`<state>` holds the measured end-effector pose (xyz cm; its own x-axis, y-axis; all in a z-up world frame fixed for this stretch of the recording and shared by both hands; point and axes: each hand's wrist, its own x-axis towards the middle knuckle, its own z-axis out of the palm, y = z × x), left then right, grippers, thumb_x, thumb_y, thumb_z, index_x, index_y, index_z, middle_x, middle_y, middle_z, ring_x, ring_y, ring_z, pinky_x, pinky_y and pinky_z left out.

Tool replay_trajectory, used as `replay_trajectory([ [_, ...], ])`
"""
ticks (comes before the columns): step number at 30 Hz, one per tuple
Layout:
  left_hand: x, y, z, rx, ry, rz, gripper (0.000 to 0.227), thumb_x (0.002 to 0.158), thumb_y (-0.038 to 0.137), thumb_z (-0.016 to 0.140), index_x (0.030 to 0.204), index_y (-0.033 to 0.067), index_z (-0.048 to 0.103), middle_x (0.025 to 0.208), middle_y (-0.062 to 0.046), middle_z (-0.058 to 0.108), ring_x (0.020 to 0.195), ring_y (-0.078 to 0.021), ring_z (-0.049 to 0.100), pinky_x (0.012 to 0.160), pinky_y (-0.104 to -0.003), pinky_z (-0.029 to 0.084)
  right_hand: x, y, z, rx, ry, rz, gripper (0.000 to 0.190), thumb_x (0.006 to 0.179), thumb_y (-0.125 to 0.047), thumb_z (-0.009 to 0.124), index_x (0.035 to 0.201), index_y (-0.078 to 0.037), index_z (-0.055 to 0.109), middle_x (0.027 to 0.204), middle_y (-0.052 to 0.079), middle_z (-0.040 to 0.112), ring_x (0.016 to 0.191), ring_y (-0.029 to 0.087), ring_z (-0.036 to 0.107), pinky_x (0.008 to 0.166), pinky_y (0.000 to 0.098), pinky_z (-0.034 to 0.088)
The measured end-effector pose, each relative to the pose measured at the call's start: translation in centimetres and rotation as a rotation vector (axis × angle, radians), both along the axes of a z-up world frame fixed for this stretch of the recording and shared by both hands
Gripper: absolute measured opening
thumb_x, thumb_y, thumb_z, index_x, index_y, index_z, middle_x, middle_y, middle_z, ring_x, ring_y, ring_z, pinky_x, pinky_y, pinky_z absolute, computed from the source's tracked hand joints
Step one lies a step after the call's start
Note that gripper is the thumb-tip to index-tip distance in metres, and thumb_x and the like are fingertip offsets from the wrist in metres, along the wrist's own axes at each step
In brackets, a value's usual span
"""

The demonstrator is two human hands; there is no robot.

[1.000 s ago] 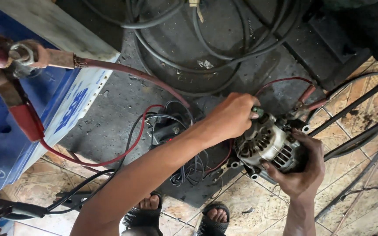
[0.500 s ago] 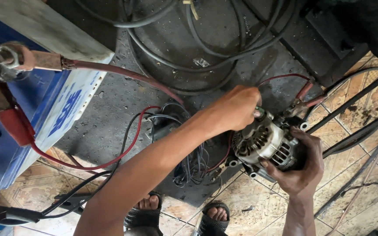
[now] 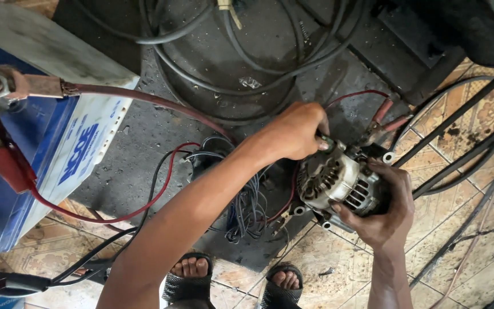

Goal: The person unpacks a car alternator from a black plastic bag and places it on a workbench. They then connect wires from a battery and a multimeter to the alternator terminals to test its electrical output.

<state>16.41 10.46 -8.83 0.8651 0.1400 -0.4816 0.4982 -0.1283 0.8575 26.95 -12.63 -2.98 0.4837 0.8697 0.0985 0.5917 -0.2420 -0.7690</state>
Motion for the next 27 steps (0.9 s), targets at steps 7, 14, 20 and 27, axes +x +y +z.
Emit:
replay_trajectory([
  [7, 0.1, -0.2, 0.9, -0.070, -0.038, 0.056, 0.030, 0.087, 0.012, 0.082, 0.112, -0.0021, 0.075, 0.111, -0.027, 0.075, 0.110, -0.0466, 0.072, 0.084, -0.059, 0.066, -0.1, 0.3, 0.0, 0.056, 0.006, 0.000, 0.086, 0.063, -0.040, 0.097, 0.122, 0.011, 0.061, 0.114, 0.023, 0.057, 0.120, 0.046, 0.063, 0.109, 0.0588, 0.049],
  [14, 1.2, -0.3, -1.0, -0.007, 0.004, 0.055, 0.034, 0.074, 0.025, 0.093, 0.102, 0.0101, 0.081, 0.098, -0.016, 0.081, 0.101, -0.0387, 0.077, 0.084, -0.051, 0.066, 0.3, 0.3, 0.3, -0.014, -0.022, 0.003, 0.086, 0.061, -0.041, 0.098, 0.120, 0.010, 0.063, 0.112, 0.025, 0.059, 0.117, 0.049, 0.063, 0.105, 0.0623, 0.050],
  [20, 1.0, 1.7, 0.7, -0.046, 0.035, -0.016, 0.033, 0.081, 0.030, 0.085, 0.106, 0.0080, 0.081, 0.106, -0.019, 0.081, 0.110, -0.0404, 0.075, 0.095, -0.055, 0.061, 0.3, 0.5, 0.7, -0.021, -0.028, 0.001, 0.084, 0.062, -0.043, 0.098, 0.121, 0.007, 0.063, 0.113, 0.022, 0.061, 0.117, 0.045, 0.064, 0.107, 0.0586, 0.050],
  [27, 2.1, 0.8, -0.2, 0.135, 0.141, -0.106, 0.025, 0.077, 0.035, 0.088, 0.089, 0.0131, 0.084, 0.082, -0.013, 0.080, 0.088, -0.0341, 0.079, 0.083, -0.047, 0.065, 0.3, 0.0, 0.0, -0.006, -0.017, 0.000, 0.085, 0.063, -0.046, 0.097, 0.122, 0.005, 0.064, 0.116, 0.022, 0.063, 0.116, 0.043, 0.063, 0.105, 0.0545, 0.050],
])
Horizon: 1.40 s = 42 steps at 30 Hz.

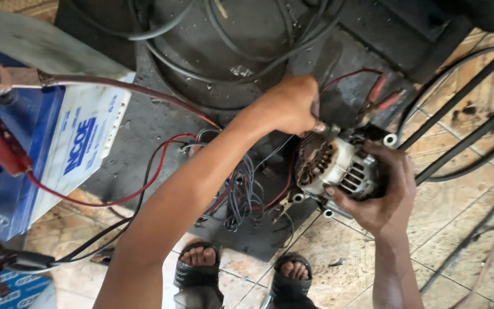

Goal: The person unpacks a car alternator from a black plastic bag and places it on a workbench. They then connect wires from a battery and a multimeter to the alternator terminals to test its electrical output.

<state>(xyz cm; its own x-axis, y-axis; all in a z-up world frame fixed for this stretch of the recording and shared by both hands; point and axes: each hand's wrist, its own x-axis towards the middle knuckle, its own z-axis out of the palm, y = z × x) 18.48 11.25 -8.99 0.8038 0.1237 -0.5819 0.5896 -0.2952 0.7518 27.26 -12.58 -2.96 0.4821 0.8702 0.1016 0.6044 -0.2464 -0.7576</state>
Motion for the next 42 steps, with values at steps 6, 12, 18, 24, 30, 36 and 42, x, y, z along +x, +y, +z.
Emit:
replay_trajectory([
  [6, 0.5, 1.2, 1.8, -0.165, 0.143, 0.021, 0.025, 0.090, 0.023, 0.089, 0.074, 0.0091, 0.076, 0.069, -0.005, 0.076, 0.065, -0.0148, 0.076, 0.066, -0.035, 0.058, -0.7, 0.5, 1.8, -0.103, -0.104, 0.054, 0.078, 0.077, -0.045, 0.083, 0.126, 0.010, 0.058, 0.123, 0.027, 0.063, 0.112, 0.038, 0.062, 0.098, 0.0498, 0.050],
  [12, 0.9, 1.1, 1.4, -0.128, 0.150, 0.016, 0.021, 0.087, 0.025, 0.091, 0.077, 0.0108, 0.079, 0.072, -0.003, 0.077, 0.070, -0.0146, 0.073, 0.062, -0.036, 0.054, -0.9, 0.9, 2.5, -0.127, -0.123, 0.018, 0.074, 0.080, -0.046, 0.082, 0.124, 0.009, 0.059, 0.122, 0.026, 0.062, 0.111, 0.039, 0.061, 0.094, 0.0482, 0.048],
  [18, 0.7, 0.7, 0.1, -0.115, 0.059, 0.027, 0.024, 0.085, 0.023, 0.092, 0.068, 0.0135, 0.078, 0.062, 0.001, 0.074, 0.062, -0.0087, 0.066, 0.062, -0.034, 0.049, -0.7, 0.9, 2.0, -0.115, -0.156, 0.007, 0.078, 0.075, -0.050, 0.086, 0.122, 0.007, 0.061, 0.120, 0.023, 0.064, 0.110, 0.036, 0.061, 0.094, 0.0472, 0.049],
  [24, 0.7, 0.7, 0.9, -0.120, 0.085, 0.050, 0.021, 0.086, 0.022, 0.092, 0.076, 0.0083, 0.079, 0.069, -0.003, 0.076, 0.065, -0.0113, 0.072, 0.063, -0.035, 0.052, -0.6, 1.0, 1.8, -0.097, -0.192, 0.012, 0.079, 0.075, -0.053, 0.086, 0.122, 0.005, 0.062, 0.120, 0.021, 0.065, 0.110, 0.033, 0.062, 0.094, 0.0457, 0.050],
  [30, 0.2, 0.3, -1.2, 0.007, -0.003, 0.007, 0.023, 0.082, 0.032, 0.093, 0.091, 0.0135, 0.082, 0.094, -0.001, 0.082, 0.087, -0.0160, 0.075, 0.074, -0.035, 0.054, -0.8, 1.1, 2.5, -0.167, -0.222, 0.036, 0.078, 0.082, -0.062, 0.073, 0.126, 0.000, 0.058, 0.132, 0.021, 0.063, 0.122, 0.036, 0.062, 0.102, 0.0511, 0.049],
  [36, -0.6, -1.4, 3.2, 0.208, -0.012, 0.079, 0.024, 0.091, 0.028, 0.085, 0.108, 0.0137, 0.076, 0.113, -0.008, 0.076, 0.104, -0.0324, 0.071, 0.085, -0.055, 0.060, -0.6, 0.1, 2.1, -0.268, -0.297, 0.064, 0.093, 0.083, -0.078, 0.059, 0.136, -0.002, 0.049, 0.126, 0.018, 0.062, 0.112, 0.032, 0.062, 0.094, 0.0520, 0.054],
  [42, -2.2, -3.6, 15.1, 0.427, -0.304, 0.195, 0.017, 0.098, 0.030, 0.078, 0.096, 0.0148, 0.073, 0.088, -0.004, 0.078, 0.078, -0.0263, 0.074, 0.063, -0.049, 0.059, -0.7, 0.1, 5.3, -0.435, -0.270, 0.162, 0.116, 0.074, -0.082, 0.069, 0.149, 0.000, 0.034, 0.143, 0.025, 0.045, 0.129, 0.044, 0.050, 0.107, 0.0696, 0.042],
])
